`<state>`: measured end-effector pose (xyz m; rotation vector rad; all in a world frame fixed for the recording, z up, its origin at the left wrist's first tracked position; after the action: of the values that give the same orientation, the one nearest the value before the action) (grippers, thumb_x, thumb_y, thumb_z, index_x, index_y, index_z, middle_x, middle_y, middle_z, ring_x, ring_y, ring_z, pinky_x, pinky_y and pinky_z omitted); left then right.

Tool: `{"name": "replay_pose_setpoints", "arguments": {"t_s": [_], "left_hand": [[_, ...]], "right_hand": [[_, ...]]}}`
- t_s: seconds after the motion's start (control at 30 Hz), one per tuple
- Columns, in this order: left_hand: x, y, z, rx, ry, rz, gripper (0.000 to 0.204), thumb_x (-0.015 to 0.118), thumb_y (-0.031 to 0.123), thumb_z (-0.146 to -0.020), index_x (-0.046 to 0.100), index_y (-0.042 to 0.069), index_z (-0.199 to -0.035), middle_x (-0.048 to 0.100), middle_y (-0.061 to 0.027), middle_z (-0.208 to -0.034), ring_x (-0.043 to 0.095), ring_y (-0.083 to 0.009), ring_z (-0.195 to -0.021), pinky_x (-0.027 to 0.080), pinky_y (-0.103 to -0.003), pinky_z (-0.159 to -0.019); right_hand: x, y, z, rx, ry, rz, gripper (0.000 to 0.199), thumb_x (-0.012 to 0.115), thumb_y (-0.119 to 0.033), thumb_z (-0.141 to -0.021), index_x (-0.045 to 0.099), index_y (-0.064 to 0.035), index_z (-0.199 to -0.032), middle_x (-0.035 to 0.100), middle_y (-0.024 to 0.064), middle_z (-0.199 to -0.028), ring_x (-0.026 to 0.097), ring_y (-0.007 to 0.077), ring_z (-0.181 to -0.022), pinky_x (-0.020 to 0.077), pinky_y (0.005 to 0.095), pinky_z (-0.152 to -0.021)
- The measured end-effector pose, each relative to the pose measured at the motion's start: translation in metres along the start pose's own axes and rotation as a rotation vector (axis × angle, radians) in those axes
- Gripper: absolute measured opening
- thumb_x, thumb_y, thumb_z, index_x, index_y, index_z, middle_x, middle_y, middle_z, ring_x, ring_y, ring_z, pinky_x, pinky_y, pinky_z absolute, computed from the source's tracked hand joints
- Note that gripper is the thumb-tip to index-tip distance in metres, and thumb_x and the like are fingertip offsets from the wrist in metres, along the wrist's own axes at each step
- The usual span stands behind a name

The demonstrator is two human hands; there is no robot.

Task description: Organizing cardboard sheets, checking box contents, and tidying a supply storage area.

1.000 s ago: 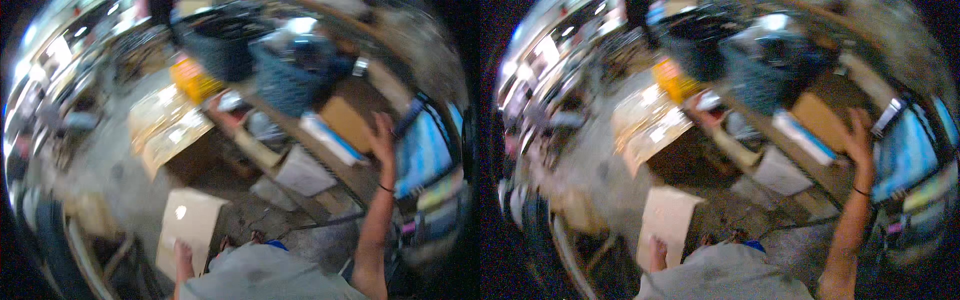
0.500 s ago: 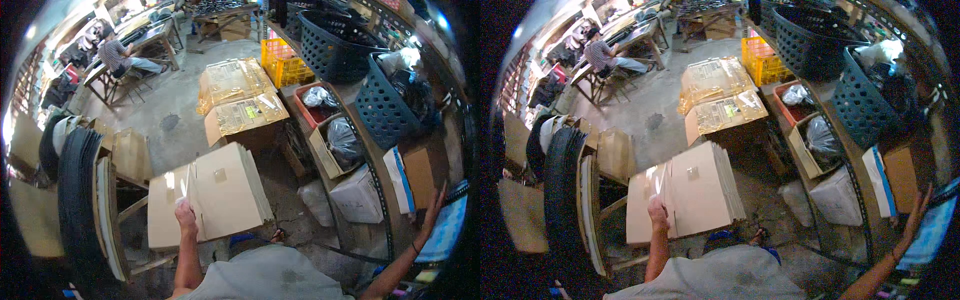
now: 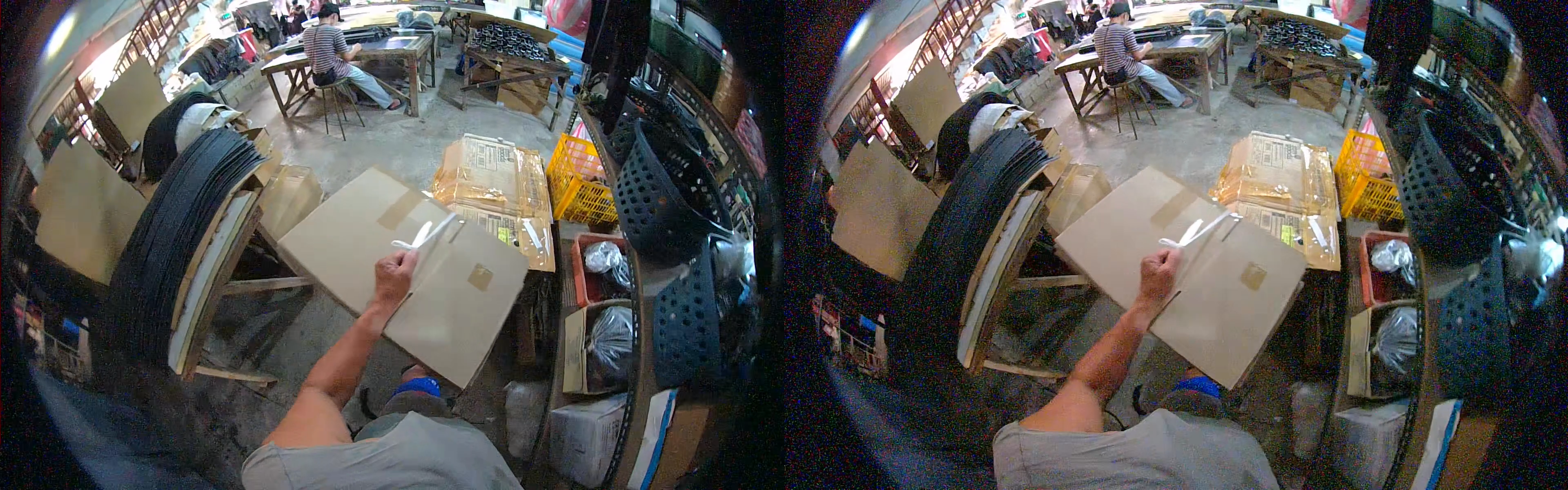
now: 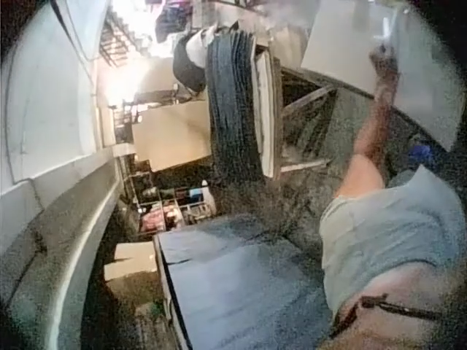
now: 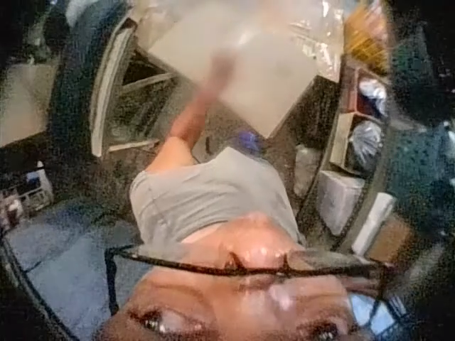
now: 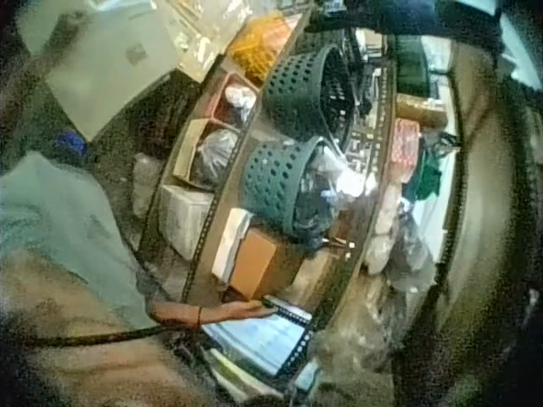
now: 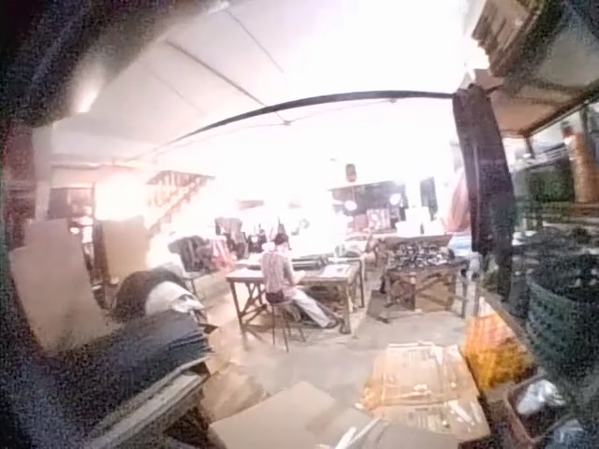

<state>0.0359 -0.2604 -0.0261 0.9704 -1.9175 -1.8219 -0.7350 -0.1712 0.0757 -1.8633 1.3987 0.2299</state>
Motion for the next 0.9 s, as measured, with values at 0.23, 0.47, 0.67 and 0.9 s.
{"name": "replay_pose_setpoints", "arguments": {"t_s": [0.23, 0.47, 0.67, 0.9], "left_hand": [[0.132, -0.002, -0.113, 0.149, -0.169, -0.056, 0.040, 0.057, 0.028, -0.084, 0.053, -0.005, -0.062, 0.043, -0.0154, -0.051, 0.039, -0.0138, -0.048, 0.035, -0.036, -0.047], [0.269, -0.023, -0.218, 0.265, -0.308, -0.187, 0.039, 0.056, 0.031, -0.085, 0.058, -0.003, -0.066, 0.056, -0.0232, -0.065, 0.054, -0.0309, -0.055, 0.041, -0.041, -0.056], [0.328, -0.103, -0.251, 0.380, -0.608, -0.390, 0.038, 0.052, 0.034, -0.088, 0.061, -0.002, -0.076, 0.061, -0.0237, -0.078, 0.057, -0.0412, -0.076, 0.044, -0.046, -0.068], [0.353, -0.138, -0.216, 0.460, -0.860, -0.494, 0.032, 0.055, 0.030, -0.087, 0.062, -0.001, -0.088, 0.060, -0.0253, -0.075, 0.058, -0.0433, -0.079, 0.045, -0.048, -0.068]], "right_hand": [[-0.017, 0.046, 0.015, 0.070, 0.071, 0.089, 0.057, 0.038, -0.043, -0.096, 0.030, -0.0117, -0.143, 0.030, 0.0141, -0.147, 0.026, 0.0301, -0.136, 0.0216, 0.0458, -0.110], [-0.199, -0.002, 0.182, 0.308, 0.258, 0.418, 0.054, 0.037, -0.039, -0.097, 0.032, -0.0094, -0.142, 0.032, 0.0144, -0.146, 0.027, 0.0287, -0.136, 0.0229, 0.0447, -0.110], [-0.151, -0.235, 0.198, 0.572, 0.392, 0.493, 0.052, 0.036, -0.039, -0.098, 0.040, -0.0051, -0.137, 0.041, 0.0156, -0.139, 0.037, 0.0289, -0.129, 0.0297, 0.0430, -0.107], [-0.070, -0.220, 0.371, 0.997, 0.433, 0.141, 0.036, 0.052, -0.032, -0.093, 0.059, 0.0001, -0.107, 0.060, 0.0070, -0.092, 0.055, 0.0172, -0.080, 0.0460, 0.0330, -0.075]]}}
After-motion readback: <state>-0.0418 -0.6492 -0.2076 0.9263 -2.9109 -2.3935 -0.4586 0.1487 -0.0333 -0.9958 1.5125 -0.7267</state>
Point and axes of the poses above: each hand's wrist, its own z-axis away from the middle knuckle, its own x-axis out of the palm, y = z × x, the point moved 4 cm from there along -z, towards the middle knuckle
